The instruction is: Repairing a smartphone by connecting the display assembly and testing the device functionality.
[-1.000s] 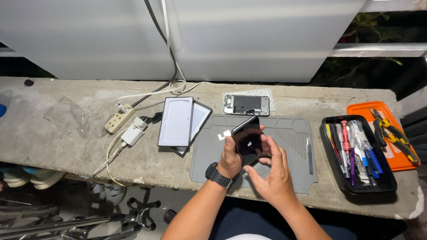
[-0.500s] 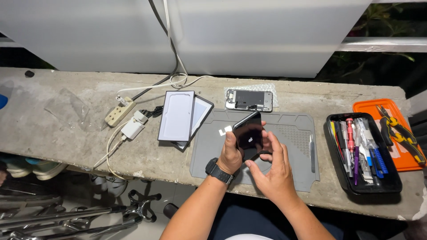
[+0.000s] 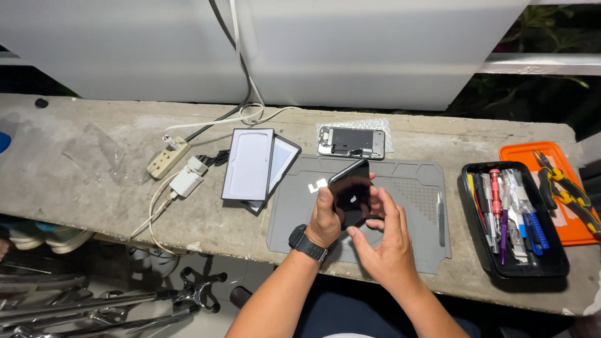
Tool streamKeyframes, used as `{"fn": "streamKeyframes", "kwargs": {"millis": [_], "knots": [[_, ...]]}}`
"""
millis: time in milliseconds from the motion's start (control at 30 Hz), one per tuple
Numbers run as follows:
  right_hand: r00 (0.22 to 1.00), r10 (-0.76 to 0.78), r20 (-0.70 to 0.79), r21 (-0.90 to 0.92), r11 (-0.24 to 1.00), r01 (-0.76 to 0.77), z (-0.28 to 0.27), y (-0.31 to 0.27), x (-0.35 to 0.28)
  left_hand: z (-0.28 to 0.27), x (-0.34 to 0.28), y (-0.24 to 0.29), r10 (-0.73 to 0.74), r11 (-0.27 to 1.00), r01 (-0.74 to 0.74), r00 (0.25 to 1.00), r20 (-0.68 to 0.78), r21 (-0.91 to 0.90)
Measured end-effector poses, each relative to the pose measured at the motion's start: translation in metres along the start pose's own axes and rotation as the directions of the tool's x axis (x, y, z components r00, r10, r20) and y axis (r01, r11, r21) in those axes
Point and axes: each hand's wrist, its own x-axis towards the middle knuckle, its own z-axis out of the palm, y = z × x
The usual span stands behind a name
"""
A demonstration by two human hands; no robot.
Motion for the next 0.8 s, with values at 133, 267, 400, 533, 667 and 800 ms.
{"fn": "streamKeyframes", "kwargs": {"millis": [133,267,400,533,667,800], "knots": [[1.000,0.001,0.008,0.000,1.000,-0.001,0.001,0.001,0.000,-0.001,-0.001,-0.002,0.001,0.999,0.000,1.000,0.015,-0.046],[1.000,0.000,0.004,-0.006,1.000,0.000,0.000,-0.001,0.000,0.001,0.000,0.001,0.013,0.999,-0.013,1.000,0.020,-0.034],[1.000,0.002,0.001,0.004,1.000,-0.002,0.001,-0.001,0.000,0.003,0.000,0.004,0.021,1.000,-0.021,1.000,0.022,-0.005],[0.995,0.093,-0.040,0.040,0.995,-0.091,0.003,0.009,-0.005,0.009,0.000,0.015,0.002,1.000,-0.002,1.000,-0.020,-0.028],[0.996,0.079,-0.039,0.109,0.991,-0.074,0.001,0.008,-0.005,0.011,0.009,0.047,0.182,0.955,-0.177,0.983,0.001,0.240],[0.998,0.062,-0.022,0.043,0.997,-0.061,0.001,0.006,-0.007,0.009,0.024,0.096,0.157,0.949,-0.151,0.988,0.000,0.278]]}}
